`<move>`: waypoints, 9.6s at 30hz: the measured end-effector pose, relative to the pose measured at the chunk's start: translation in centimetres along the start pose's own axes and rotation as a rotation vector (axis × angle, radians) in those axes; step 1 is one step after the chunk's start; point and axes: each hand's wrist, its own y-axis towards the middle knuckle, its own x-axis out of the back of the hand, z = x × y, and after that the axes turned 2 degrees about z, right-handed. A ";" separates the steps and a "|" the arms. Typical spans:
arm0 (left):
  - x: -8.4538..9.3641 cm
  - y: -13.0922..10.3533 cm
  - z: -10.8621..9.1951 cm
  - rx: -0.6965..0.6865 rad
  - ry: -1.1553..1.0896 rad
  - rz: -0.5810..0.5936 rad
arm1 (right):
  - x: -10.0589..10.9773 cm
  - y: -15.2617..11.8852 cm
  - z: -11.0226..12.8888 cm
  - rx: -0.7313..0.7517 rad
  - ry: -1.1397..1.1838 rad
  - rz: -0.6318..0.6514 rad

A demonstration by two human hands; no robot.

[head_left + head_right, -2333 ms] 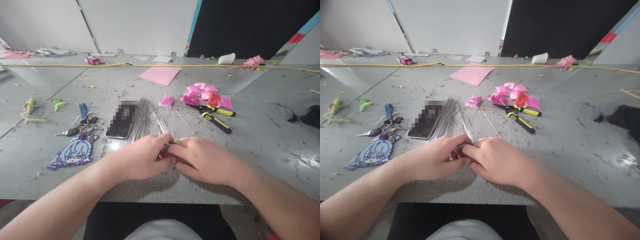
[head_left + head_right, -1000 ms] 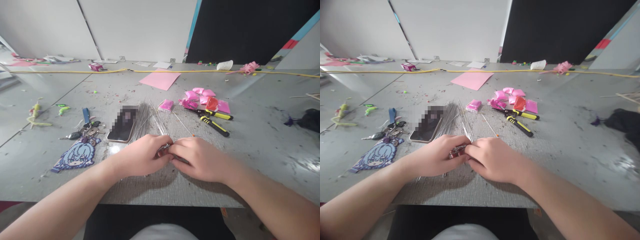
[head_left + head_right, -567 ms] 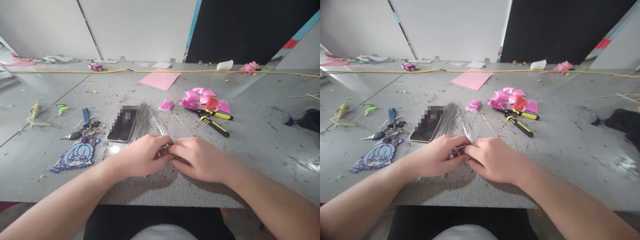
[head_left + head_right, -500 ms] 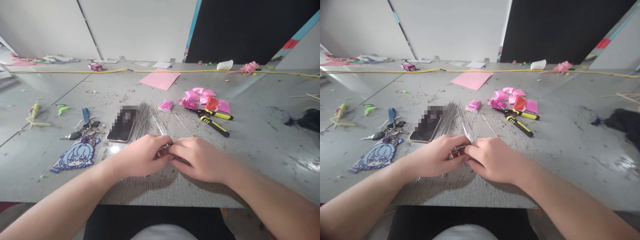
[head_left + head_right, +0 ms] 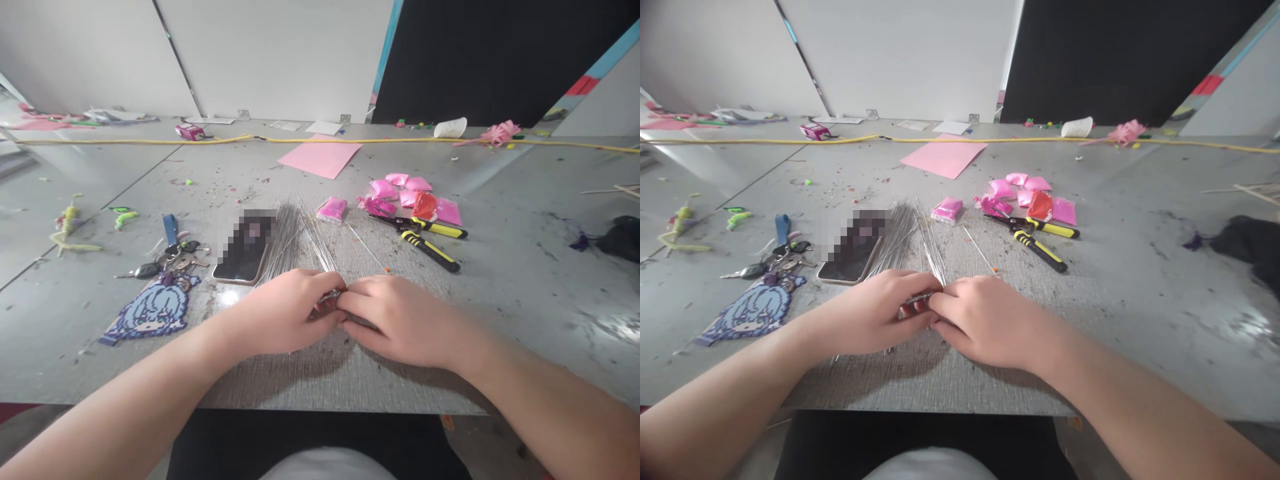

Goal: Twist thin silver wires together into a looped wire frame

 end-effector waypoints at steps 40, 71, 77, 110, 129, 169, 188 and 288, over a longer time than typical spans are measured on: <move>0.1 -0.6 -0.3 0.008 0.194 0.057 | -0.1 -0.3 0.2 -0.057 -0.041 0.121; 0.1 -0.3 -0.2 0.014 0.210 0.022 | -0.3 0.0 -0.5 -0.031 -0.053 0.075; 0.0 -0.3 0.0 0.014 0.230 0.022 | -0.4 -0.1 -0.4 -0.034 -0.064 0.085; 0.0 -0.6 -0.1 -0.005 0.285 0.045 | -0.3 -0.3 -0.2 -0.074 -0.031 0.124; 0.1 -0.6 -0.2 -0.006 0.270 0.053 | -0.1 -0.3 -0.1 -0.075 -0.013 0.120; -0.2 -0.7 -0.4 -0.002 0.351 0.014 | -0.3 0.0 -0.5 -0.031 -0.036 0.082; -0.4 -0.6 -0.2 -0.003 0.325 0.003 | -0.5 -0.1 -0.5 -0.036 -0.030 0.100; -0.1 -1.1 -0.2 0.035 0.300 0.055 | -0.3 -0.1 -0.2 -0.092 0.017 0.112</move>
